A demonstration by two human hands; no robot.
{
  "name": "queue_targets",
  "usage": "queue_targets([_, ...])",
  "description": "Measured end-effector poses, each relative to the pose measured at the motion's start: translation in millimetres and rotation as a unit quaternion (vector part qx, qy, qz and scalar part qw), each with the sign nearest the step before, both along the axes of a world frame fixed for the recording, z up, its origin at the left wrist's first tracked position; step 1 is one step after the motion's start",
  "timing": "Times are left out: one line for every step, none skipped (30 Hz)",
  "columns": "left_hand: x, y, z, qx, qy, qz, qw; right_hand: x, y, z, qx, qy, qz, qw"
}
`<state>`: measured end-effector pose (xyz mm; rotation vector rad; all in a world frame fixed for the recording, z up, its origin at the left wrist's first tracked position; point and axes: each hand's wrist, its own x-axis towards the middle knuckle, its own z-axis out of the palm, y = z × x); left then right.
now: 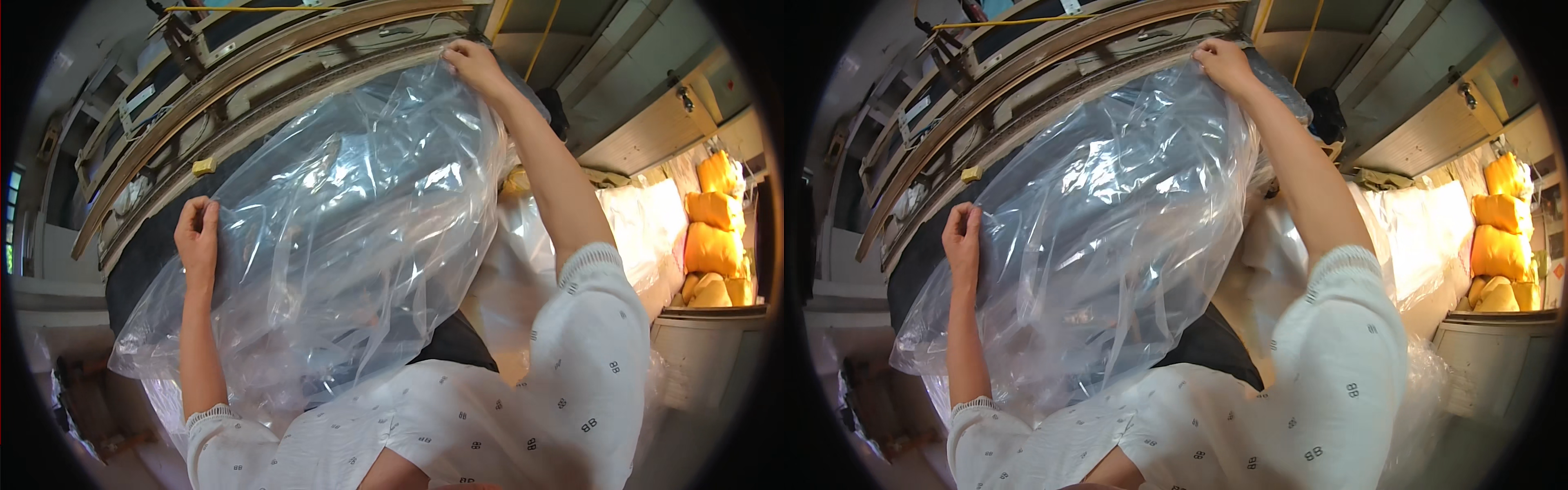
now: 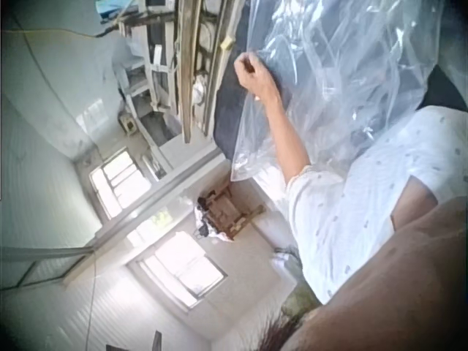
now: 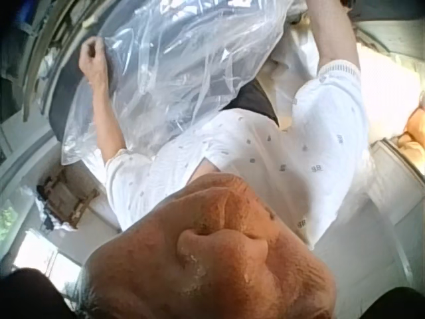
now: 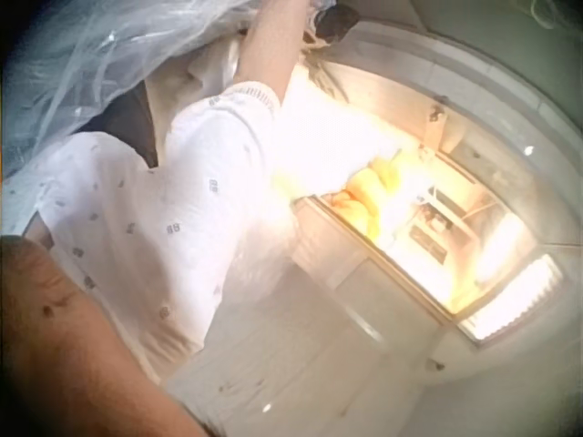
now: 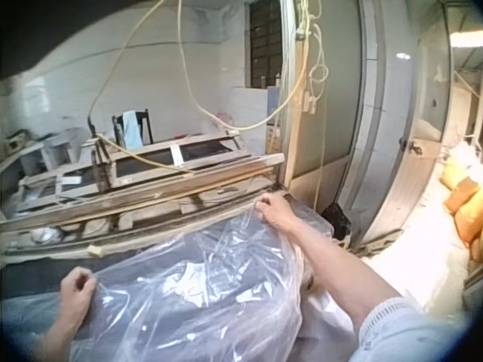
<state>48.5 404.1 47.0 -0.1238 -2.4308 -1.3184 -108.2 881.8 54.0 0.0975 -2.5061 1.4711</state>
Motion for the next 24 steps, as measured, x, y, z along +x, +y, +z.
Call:
queue_targets([5, -2, 0, 0.015, -0.029, 0.0, 0.999, -9, -5, -9, -0.004, -0.001, 0.006, 1.0])
queue_targets([9, -3, 0, 0.03, -0.057, -0.001, 0.998, -16, -8, -16, 0.173, 0.075, -0.118, 0.975])
queue_targets([21, -4, 5, 0.009, -0.047, 0.0, 0.999, -20, -8, -19, 0.34, 0.147, -0.24, 0.897])
queue_targets([36, -15, 6, -0.019, -0.023, 0.03, 0.999, -20, -5, -22, 0.338, 0.148, -0.24, 0.898])
queue_targets([52, -31, 3, -0.045, 0.0, 0.062, 0.997, -15, -6, -26, 0.324, 0.215, -0.164, 0.907])
queue_targets([71, -54, 4, -0.004, -0.001, 0.082, 0.997, -5, -11, -29, 0.306, 0.278, -0.082, 0.907])
queue_targets([94, -77, 2, 0.038, -0.007, 0.113, 0.993, 15, -34, -25, 0.285, 0.269, -0.025, 0.92])
queue_targets([116, -85, 5, 0.041, -0.014, 0.128, 0.991, 27, -47, -21, 0.285, 0.267, -0.009, 0.921])
queue_targets([134, -90, 9, 0.016, -0.014, 0.133, 0.991, 40, -56, -18, 0.231, 0.22, 0.017, 0.948])
queue_targets([148, -94, 13, -0.008, -0.015, 0.138, 0.99, 45, -63, -19, 0.176, 0.172, 0.041, 0.968])
queue_targets([155, -90, 20, -0.006, -0.018, 0.141, 0.99, 38, -58, -21, 0.147, 0.139, 0.038, 0.979])
queue_targets([157, -82, 24, -0.023, -0.003, 0.148, 0.989, 32, -58, -17, 0.131, 0.086, 0.03, 0.987])
queue_targets([160, -75, 24, -0.04, 0.014, 0.155, 0.987, 27, -62, -15, 0.165, 0.081, 0.025, 0.983])
queue_targets([163, -71, 25, -0.04, 0.015, 0.156, 0.987, 23, -66, -10, 0.196, 0.08, 0.019, 0.977])
queue_targets([165, -68, 25, -0.062, 0.018, 0.147, 0.987, 16, -67, -10, 0.197, 0.082, 0.018, 0.977])
queue_targets([166, -66, 25, -0.084, 0.021, 0.138, 0.987, 9, -67, -14, 0.206, 0.097, -0.014, 0.974])
queue_targets([174, -67, 23, -0.083, 0.021, 0.145, 0.986, 7, -77, -16, 0.215, 0.112, -0.039, 0.969])
queue_targets([180, -69, 20, -0.093, 0.017, 0.155, 0.983, 9, -83, -19, 0.215, 0.114, -0.034, 0.969])
queue_targets([186, -71, 16, -0.102, 0.014, 0.165, 0.981, 11, -89, -21, 0.218, 0.13, -0.02, 0.967])
queue_targets([190, -72, 12, -0.111, 0.009, 0.173, 0.979, 15, -94, -21, 0.221, 0.145, -0.007, 0.965])
queue_targets([200, -85, 5, -0.154, 0.04, 0.198, 0.967, 24, -103, -21, 0.219, 0.145, 0.003, 0.965])
queue_targets([213, -100, -2, -0.155, 0.036, 0.207, 0.965, 37, -112, -24, 0.236, 0.202, 0.069, 0.948])
queue_targets([230, -112, -8, -0.187, 0.025, 0.227, 0.956, 44, -119, -23, 0.252, 0.259, 0.133, 0.923])
queue_targets([244, -116, -15, -0.218, 0.012, 0.241, 0.946, 46, -122, -22, 0.251, 0.255, 0.139, 0.923])
